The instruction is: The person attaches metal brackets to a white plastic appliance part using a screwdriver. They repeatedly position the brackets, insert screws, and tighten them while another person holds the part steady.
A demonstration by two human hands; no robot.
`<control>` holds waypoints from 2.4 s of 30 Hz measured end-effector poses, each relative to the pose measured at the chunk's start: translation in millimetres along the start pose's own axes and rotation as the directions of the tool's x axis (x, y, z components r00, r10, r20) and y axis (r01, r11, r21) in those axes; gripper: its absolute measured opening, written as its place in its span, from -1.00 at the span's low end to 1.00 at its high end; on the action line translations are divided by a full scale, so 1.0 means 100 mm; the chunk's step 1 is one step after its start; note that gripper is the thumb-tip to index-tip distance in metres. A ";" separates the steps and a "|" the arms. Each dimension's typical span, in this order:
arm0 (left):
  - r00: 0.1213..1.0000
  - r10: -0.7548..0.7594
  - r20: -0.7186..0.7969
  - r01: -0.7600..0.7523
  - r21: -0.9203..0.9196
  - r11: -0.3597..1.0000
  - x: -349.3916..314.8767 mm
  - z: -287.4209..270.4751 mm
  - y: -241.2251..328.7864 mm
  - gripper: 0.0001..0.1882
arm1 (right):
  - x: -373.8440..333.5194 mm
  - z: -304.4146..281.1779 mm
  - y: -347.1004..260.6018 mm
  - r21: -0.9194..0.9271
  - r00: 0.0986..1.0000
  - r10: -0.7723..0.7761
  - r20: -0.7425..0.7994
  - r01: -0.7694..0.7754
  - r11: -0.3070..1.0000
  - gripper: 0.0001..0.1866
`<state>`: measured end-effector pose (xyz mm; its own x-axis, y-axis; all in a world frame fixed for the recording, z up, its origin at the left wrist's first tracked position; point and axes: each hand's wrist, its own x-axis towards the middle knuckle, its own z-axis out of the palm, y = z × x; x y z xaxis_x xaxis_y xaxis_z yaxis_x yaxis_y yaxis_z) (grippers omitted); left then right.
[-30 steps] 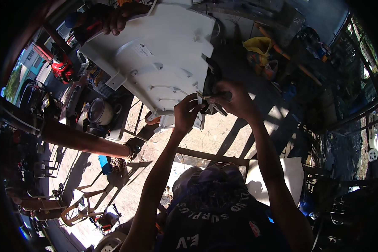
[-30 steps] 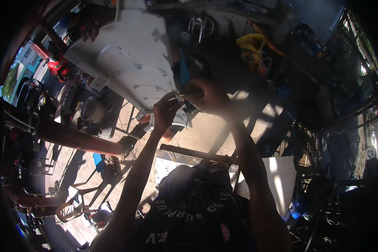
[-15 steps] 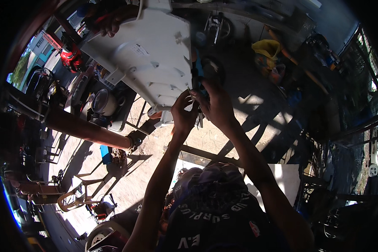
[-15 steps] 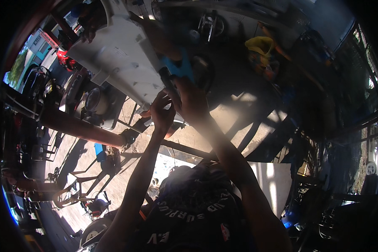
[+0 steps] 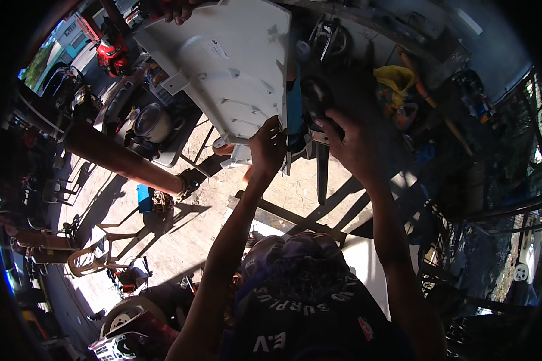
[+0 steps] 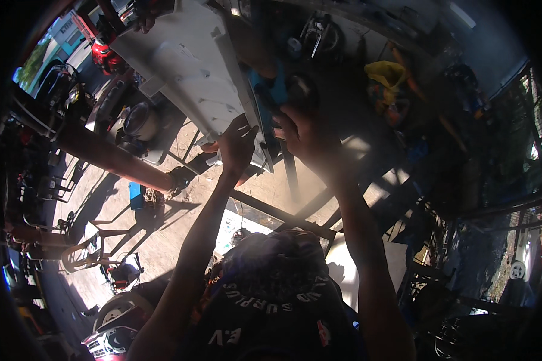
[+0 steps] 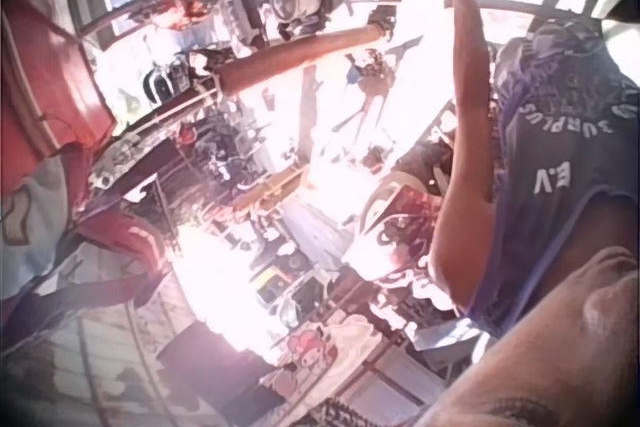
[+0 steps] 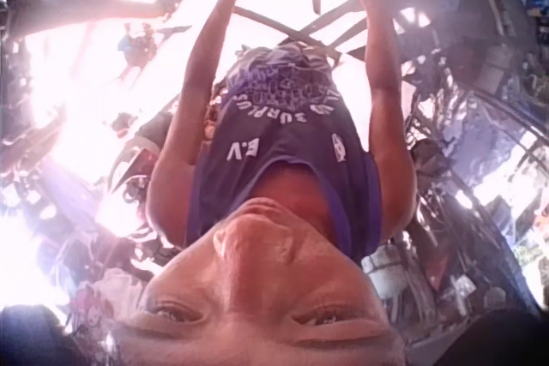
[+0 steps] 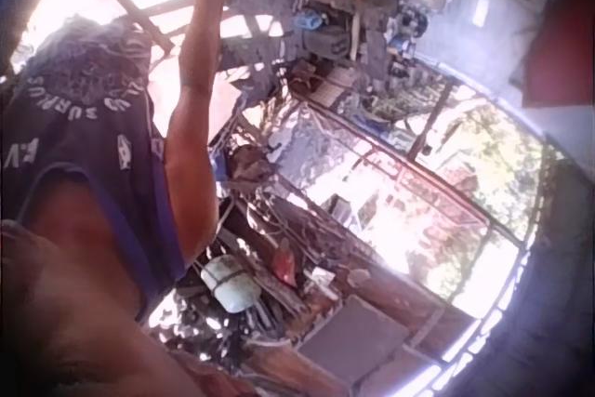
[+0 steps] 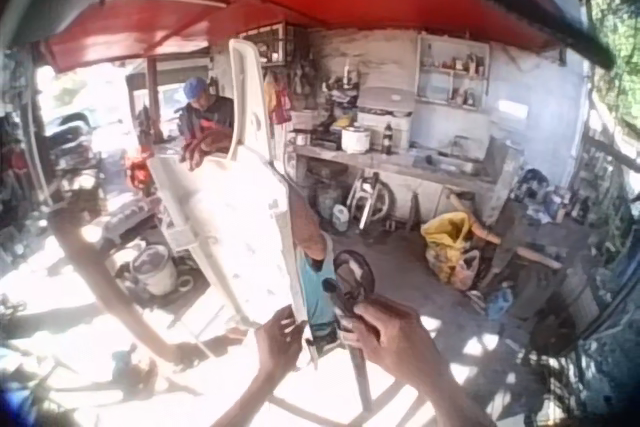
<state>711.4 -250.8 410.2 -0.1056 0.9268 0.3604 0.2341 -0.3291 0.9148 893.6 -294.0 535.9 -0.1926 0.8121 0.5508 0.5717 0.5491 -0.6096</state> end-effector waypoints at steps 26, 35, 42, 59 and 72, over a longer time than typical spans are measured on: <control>0.952 -0.005 0.305 0.047 -0.130 0.990 0.38 -0.45 -0.17 -0.52 | 0.73 0.01 -0.81 -0.230 0.871 -0.326 -0.368 0.255 0.939 -0.82; 0.970 0.148 0.191 -0.089 -0.287 0.954 0.79 -0.89 0.72 -0.71 | 0.69 0.11 -0.67 -0.416 0.762 -0.465 -0.451 0.281 0.865 -0.74; 0.910 0.387 0.149 -0.310 -0.376 0.874 0.68 -0.77 1.53 -0.52 | 0.63 0.14 -0.69 -0.423 0.797 -0.378 -0.470 0.172 0.890 -0.74; 0.945 0.276 0.177 -0.189 -0.395 0.899 0.82 -0.58 1.59 -0.65 | 0.64 -0.13 -0.47 0.069 0.962 -0.060 -0.268 0.081 0.994 -0.68; 0.948 0.216 0.235 -0.088 -0.459 0.884 0.84 -0.45 1.55 -0.70 | 0.66 -0.09 -0.68 -0.147 0.857 -0.146 -0.494 0.083 0.986 -0.70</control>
<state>695.3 -232.4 590.4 0.1773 0.8498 0.4964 -0.2278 -0.4553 0.8607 849.1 -279.9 619.1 0.1456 0.5184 0.8426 0.6651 0.5793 -0.4713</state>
